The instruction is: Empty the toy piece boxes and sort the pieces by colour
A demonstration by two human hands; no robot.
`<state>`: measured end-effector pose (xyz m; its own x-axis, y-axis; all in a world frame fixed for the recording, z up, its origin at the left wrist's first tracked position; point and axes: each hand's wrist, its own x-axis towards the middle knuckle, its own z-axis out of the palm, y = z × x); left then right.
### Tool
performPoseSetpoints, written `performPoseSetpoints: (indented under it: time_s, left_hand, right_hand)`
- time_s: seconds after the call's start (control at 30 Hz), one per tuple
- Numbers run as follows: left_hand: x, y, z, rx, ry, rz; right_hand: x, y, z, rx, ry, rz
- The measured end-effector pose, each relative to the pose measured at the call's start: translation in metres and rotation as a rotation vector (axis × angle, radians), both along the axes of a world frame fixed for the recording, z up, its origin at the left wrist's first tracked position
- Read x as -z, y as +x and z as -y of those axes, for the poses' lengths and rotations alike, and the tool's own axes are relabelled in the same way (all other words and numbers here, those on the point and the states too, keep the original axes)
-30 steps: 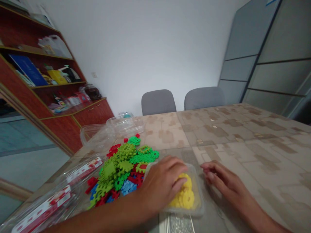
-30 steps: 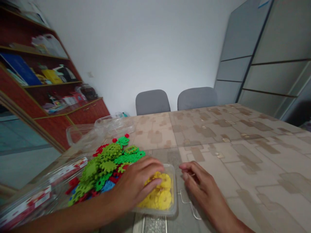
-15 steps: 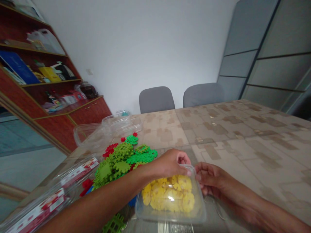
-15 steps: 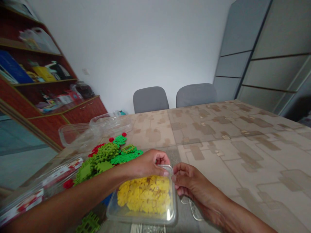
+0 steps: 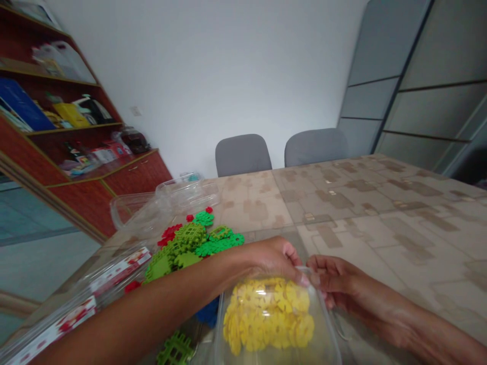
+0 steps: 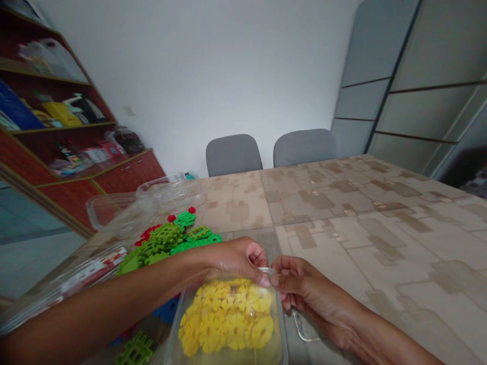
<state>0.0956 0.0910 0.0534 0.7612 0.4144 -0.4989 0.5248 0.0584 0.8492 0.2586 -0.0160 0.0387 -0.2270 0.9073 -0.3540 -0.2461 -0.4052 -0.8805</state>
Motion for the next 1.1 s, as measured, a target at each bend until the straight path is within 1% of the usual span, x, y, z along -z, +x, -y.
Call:
performPoseSetpoints:
  time_s: [0.1,0.2,0.3,0.47,0.7,0.83,0.93,0.97,1.03,1.07,1.1]
  left_hand:
    - [0.000,-0.003,0.000,-0.006,-0.010,-0.001]
    - [0.000,-0.004,0.000,-0.027,0.018,0.036]
    - [0.005,-0.007,-0.002,-0.072,0.064,0.067]
    - [0.012,-0.012,-0.005,-0.145,0.180,0.113]
    - [0.011,-0.013,-0.001,-0.139,0.351,0.137]
    - [0.011,-0.014,-0.004,-0.099,0.453,0.122]
    - [0.007,-0.016,0.003,-0.090,0.552,0.113]
    - [0.004,-0.017,0.010,-0.105,0.615,0.116]
    - [0.001,-0.019,0.030,-0.109,0.837,0.147]
    - [0.000,-0.020,0.041,-0.075,1.016,0.182]
    - [0.000,-0.022,0.054,-0.009,1.185,0.233]
  right_hand:
    - [0.000,-0.001,-0.002,0.002,0.001,0.002]
    - [0.000,0.001,-0.004,-0.055,-0.014,-0.051]
    - [0.002,0.003,-0.001,-0.074,-0.061,-0.099]
    - [0.005,0.004,0.007,-0.078,-0.114,-0.097]
    - [0.003,0.012,0.011,-0.174,-0.150,-0.053]
    - [0.009,0.014,0.014,-0.162,-0.100,-0.084]
    - [0.012,0.012,0.014,-0.157,-0.090,-0.059]
    - [0.012,0.012,0.015,-0.154,-0.089,-0.053]
    - [0.010,0.011,0.015,-0.144,-0.083,-0.057]
    - [0.009,0.010,0.015,-0.139,-0.078,-0.064]
    - [0.008,0.009,0.016,-0.137,-0.070,-0.070]
